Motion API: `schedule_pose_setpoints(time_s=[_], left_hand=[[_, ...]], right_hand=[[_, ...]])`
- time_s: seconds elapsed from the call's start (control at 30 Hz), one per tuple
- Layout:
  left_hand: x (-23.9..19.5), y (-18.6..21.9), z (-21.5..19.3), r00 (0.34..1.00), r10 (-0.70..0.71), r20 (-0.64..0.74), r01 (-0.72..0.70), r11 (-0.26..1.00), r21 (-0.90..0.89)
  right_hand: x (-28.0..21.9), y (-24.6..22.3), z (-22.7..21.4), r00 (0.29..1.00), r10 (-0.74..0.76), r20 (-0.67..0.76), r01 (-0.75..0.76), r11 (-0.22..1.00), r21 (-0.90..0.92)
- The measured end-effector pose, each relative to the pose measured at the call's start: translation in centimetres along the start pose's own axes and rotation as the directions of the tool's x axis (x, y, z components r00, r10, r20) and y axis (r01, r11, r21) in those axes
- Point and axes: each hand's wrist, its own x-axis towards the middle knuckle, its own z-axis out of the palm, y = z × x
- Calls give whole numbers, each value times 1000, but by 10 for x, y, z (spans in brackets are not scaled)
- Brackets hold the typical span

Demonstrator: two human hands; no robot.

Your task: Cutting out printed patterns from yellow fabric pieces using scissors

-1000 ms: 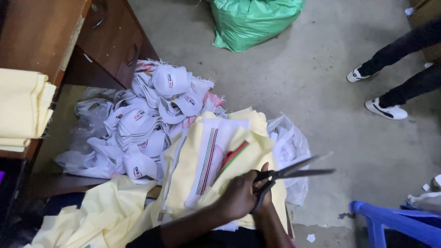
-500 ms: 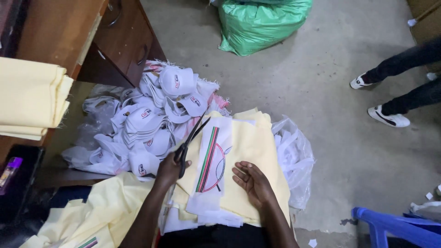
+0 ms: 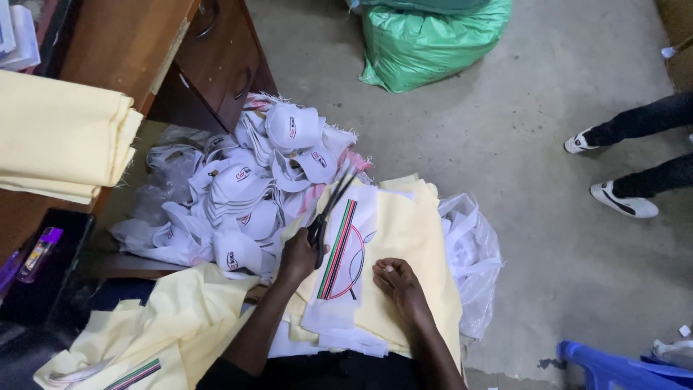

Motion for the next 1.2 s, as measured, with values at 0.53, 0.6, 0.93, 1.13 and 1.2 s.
schedule_pose_setpoints(time_s=[0.53,0.6,0.93,1.13,1.2], left_hand=[[-142,121,159,628,768,-126,-618,590,520],[-155,118,148,611,770,186,-791,581,191],[-185,134,89,610,668,427,-669,722,-173],[-165,111,114,744,668,14,-530,577,621],[-193,102,118,539,830,144,-837,547,-19]], right_hand=[[27,19,-52,905,115,410,-308,841,444],[20,25,-84,866,248,435,-445,778,443],[-25,-22,-32,973,204,111,-227,728,647],[3,17,-53,817,-367,444,-150,608,780],[8,19,-40,821,-348,453,-60,736,675]])
